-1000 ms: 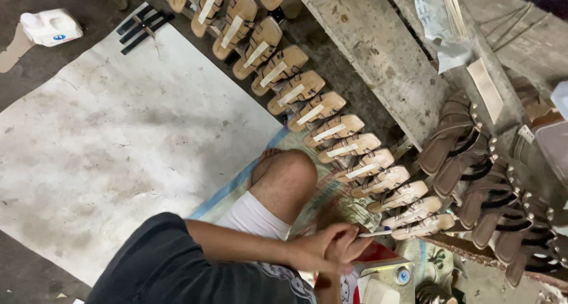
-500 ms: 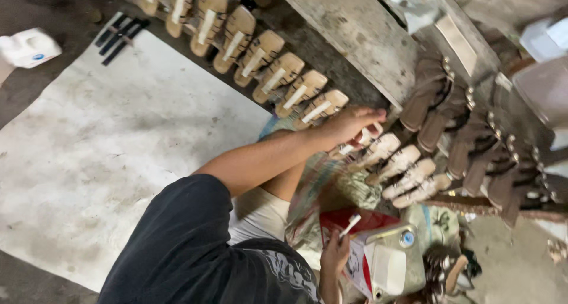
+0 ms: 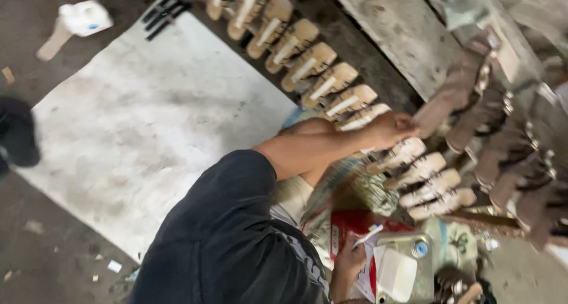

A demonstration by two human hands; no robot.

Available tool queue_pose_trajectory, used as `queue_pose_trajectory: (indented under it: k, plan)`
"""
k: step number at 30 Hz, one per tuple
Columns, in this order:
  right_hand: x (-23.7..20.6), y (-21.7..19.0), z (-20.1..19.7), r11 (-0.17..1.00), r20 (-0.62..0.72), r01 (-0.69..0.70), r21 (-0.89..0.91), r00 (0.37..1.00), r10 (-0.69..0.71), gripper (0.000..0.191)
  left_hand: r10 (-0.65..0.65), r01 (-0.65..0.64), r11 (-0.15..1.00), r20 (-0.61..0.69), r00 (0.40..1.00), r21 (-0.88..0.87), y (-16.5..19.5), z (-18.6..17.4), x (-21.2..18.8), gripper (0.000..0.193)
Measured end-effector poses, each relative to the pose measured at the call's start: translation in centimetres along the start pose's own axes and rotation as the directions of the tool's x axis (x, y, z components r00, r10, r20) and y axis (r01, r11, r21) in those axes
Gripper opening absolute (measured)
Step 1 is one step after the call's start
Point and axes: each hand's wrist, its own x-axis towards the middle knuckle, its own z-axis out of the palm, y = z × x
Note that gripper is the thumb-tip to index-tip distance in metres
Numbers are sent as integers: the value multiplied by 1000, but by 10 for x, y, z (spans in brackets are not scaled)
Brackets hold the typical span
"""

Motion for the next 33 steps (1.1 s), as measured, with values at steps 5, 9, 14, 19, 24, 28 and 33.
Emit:
queue_pose_trajectory:
  k: [5,9,14,19,24,28,33]
  plan:
    - [21,-10,8,723,188,-82,686,980,-67,26,-252,281,957,276,928,-73,-51,-19,-158,42]
    - [31,-29,11,567,111,44,823,965,-237,21,-239,306,942,359,902,-142,-94,-12,-248,37]
    - [6,-60,17,512,-50,310,801,887,-458,23,-206,275,955,415,886,-113,-103,-10,-286,39]
    - [-26,-69,-12,332,-62,210,920,911,-407,31,-217,146,968,391,894,204,-57,-15,-289,61]
    - [-53,-39,-55,282,-34,94,955,977,-209,28,250,-304,927,244,937,219,-5,-1,-264,54]
    - [-76,-16,-78,308,-44,54,950,998,-38,38,249,-355,904,380,891,238,26,31,-252,49]
    - [-105,-5,-76,377,-136,84,922,984,114,41,371,-596,714,523,767,368,35,64,-251,49]
